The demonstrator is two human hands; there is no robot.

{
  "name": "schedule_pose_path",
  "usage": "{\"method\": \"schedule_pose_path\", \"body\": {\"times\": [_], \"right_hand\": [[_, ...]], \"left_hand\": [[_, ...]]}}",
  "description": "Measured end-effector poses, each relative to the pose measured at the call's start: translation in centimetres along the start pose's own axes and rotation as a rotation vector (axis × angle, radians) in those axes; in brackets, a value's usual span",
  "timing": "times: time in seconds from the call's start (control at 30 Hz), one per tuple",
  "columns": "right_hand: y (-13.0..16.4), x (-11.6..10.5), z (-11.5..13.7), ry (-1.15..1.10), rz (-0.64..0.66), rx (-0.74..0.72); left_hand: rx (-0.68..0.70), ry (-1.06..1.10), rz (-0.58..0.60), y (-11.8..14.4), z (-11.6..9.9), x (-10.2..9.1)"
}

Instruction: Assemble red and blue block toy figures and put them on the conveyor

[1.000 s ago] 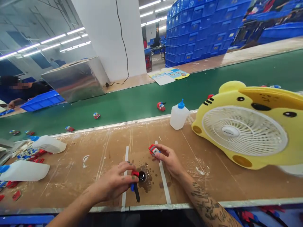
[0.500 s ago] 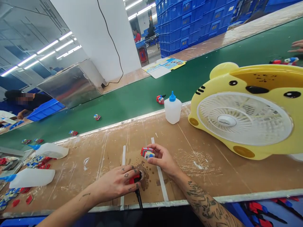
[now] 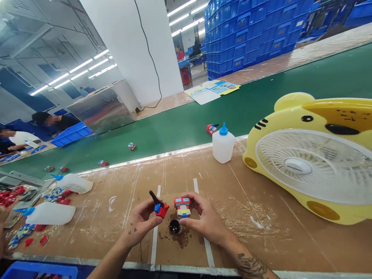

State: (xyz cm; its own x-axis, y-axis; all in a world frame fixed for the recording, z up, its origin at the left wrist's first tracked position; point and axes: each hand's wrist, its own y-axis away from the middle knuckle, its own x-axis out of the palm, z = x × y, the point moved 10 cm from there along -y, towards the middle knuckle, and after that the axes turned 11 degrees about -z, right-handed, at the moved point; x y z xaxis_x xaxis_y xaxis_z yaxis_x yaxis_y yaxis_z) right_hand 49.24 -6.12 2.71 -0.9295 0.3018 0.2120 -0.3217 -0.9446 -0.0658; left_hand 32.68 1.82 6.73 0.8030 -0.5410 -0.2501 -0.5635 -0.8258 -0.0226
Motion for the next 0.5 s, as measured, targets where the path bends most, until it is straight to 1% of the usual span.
{"method": "schedule_pose_path", "body": {"times": [0.1, 0.2, 0.27, 0.33, 0.4, 0.5], "right_hand": [[-0.2, 0.5, 1.1, 0.166, 0.021, -0.069], [-0.5, 1.1, 3.1, 0.401, 0.054, -0.189], [-0.6, 1.6, 4.5, 0.497, 0.056, -0.260], [-0.7, 2.1, 5.7, 0.548, 0.028, -0.328], [-0.7, 2.7, 6.7, 0.601, -0.013, -0.413], [-1.1, 3.9, 7.9, 0.698, -0.079, -0.546]], "left_hand": [[0.005, 0.052, -0.041, -0.4, -0.1, 0.4], [0.045, 0.053, -0.024, -0.8, -1.1, 1.1], [0.050, 0.045, -0.025, -0.9, -1.5, 1.5], [0.041, 0.059, -0.080, -1.0, -1.5, 1.8], [0.034, 0.093, -0.174, -1.2, -1.3, 2.2], [0.041, 0.105, -0.311, -2.0, -0.9, 3.4]]}}
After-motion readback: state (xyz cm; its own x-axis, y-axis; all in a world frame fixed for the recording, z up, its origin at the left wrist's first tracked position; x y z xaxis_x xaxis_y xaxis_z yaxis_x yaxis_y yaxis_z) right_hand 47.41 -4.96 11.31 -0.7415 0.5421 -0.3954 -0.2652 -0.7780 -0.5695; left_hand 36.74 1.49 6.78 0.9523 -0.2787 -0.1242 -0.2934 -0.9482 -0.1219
